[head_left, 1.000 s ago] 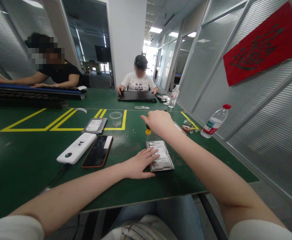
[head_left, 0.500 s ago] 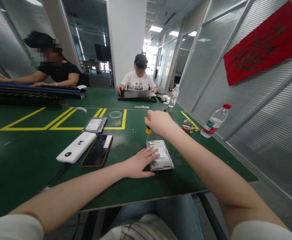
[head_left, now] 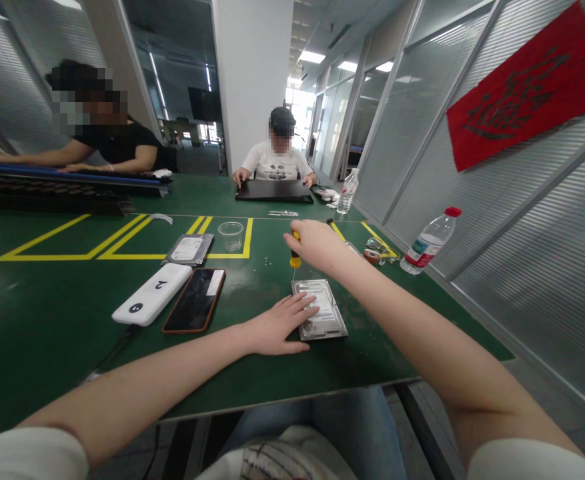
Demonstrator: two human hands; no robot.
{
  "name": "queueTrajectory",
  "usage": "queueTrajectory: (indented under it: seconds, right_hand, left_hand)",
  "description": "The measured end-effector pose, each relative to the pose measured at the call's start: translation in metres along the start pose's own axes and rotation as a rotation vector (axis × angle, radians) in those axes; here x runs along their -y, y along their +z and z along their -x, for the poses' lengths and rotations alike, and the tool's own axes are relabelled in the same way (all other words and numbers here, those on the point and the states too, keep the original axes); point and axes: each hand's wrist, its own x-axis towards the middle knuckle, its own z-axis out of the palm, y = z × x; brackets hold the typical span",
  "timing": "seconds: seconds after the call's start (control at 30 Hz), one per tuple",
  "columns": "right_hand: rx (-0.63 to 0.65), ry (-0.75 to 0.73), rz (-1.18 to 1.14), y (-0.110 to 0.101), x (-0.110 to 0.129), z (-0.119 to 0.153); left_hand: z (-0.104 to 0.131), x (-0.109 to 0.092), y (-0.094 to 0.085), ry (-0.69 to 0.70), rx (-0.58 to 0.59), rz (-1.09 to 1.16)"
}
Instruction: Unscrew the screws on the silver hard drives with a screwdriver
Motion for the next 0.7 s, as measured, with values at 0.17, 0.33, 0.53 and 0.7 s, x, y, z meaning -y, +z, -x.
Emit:
queueTrajectory:
  seconds: [0.17,0.33,0.53,0.7]
  right_hand:
    - [-0.060,-0.047,-0.142,0.001,-0.001,0.001]
    - [-0.072,0.022,-0.508,0.015,-0.006,-0.007]
    - [-0.075,0.060,-0.508,0.022,-0.006,-0.014]
    - [-0.059,0.315,0.077,0.001,0.001,-0.014]
  left_hand:
    - [0.001,-0.001,-0.001,-0.001,0.001,-0.002]
    - [0.001,0.000,0.000,0.007,-0.009,0.006]
    - [0.000,-0.001,-0.002,-0.005,0.010,-0.013]
    - [0.000,-0.002,-0.002,-0.016,0.020,-0.017]
